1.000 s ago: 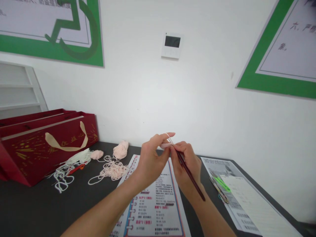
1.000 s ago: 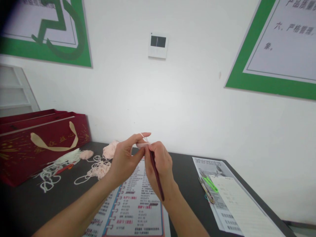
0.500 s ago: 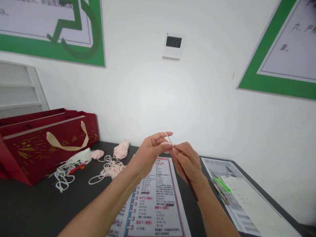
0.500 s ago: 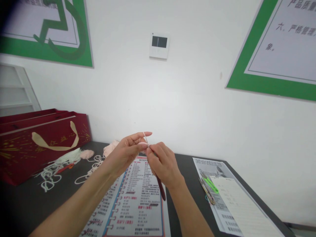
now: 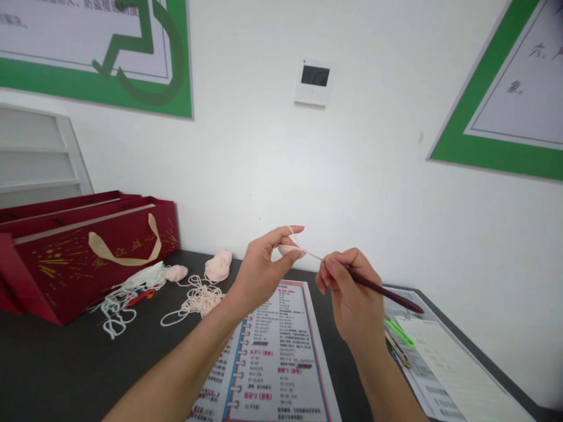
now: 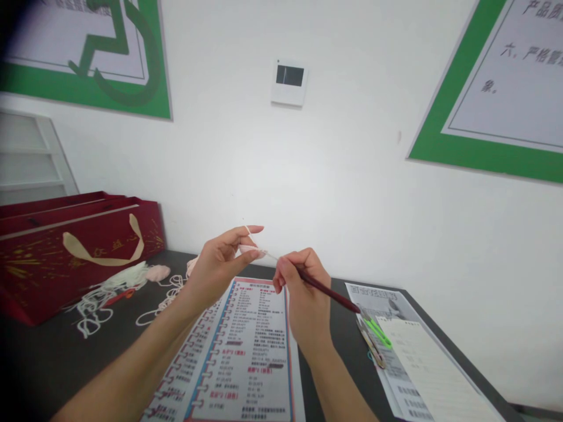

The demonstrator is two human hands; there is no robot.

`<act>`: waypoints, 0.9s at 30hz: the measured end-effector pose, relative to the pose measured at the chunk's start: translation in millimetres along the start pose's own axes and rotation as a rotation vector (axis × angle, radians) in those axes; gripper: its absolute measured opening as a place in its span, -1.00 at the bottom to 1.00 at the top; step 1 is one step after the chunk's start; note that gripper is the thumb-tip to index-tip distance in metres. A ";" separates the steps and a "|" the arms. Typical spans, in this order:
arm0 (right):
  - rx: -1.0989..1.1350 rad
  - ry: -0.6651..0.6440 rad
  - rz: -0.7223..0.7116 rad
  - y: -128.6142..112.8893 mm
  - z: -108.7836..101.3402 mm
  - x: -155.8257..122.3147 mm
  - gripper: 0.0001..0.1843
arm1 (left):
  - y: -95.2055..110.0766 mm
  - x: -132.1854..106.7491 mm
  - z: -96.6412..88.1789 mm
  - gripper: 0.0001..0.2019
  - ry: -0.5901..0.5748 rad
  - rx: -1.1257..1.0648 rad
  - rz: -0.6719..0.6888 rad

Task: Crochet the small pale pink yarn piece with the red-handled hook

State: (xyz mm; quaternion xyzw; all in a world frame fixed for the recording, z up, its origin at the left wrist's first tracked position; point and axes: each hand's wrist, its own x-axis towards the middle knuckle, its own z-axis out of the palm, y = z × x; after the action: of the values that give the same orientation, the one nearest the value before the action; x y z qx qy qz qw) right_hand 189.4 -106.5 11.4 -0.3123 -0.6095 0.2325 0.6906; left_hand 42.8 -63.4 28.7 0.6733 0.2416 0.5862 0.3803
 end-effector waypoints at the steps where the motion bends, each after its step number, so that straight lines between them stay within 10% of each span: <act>1: 0.018 -0.014 0.022 -0.8 -1.2 1.0 -0.81 | 0.5 -0.1 -0.5 -0.70 -0.003 0.020 0.013; 9: -0.501 -0.233 -0.441 -15.8 -12.9 0.5 -0.82 | 3.5 1.0 -4.9 -0.86 -0.046 0.076 0.102; 17: -0.117 -0.108 -0.093 -1.6 -10.6 4.8 -0.82 | 6.4 -0.4 -4.5 -0.75 -0.053 0.046 0.023; 23: -0.457 -0.141 -0.376 -9.2 -4.9 -2.7 -0.84 | 2.7 0.1 -4.9 -0.76 0.016 0.139 0.090; 27: -0.106 -0.089 -0.088 -4.9 -9.5 4.8 -0.84 | 3.2 -0.3 -5.3 -0.75 0.009 0.163 0.109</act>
State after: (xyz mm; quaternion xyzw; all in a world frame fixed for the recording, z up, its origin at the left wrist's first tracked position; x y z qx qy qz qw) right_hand 199.2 -107.9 17.7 -0.3106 -0.6642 0.1831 0.6549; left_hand 37.2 -64.3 31.2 0.7115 0.2533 0.5874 0.2908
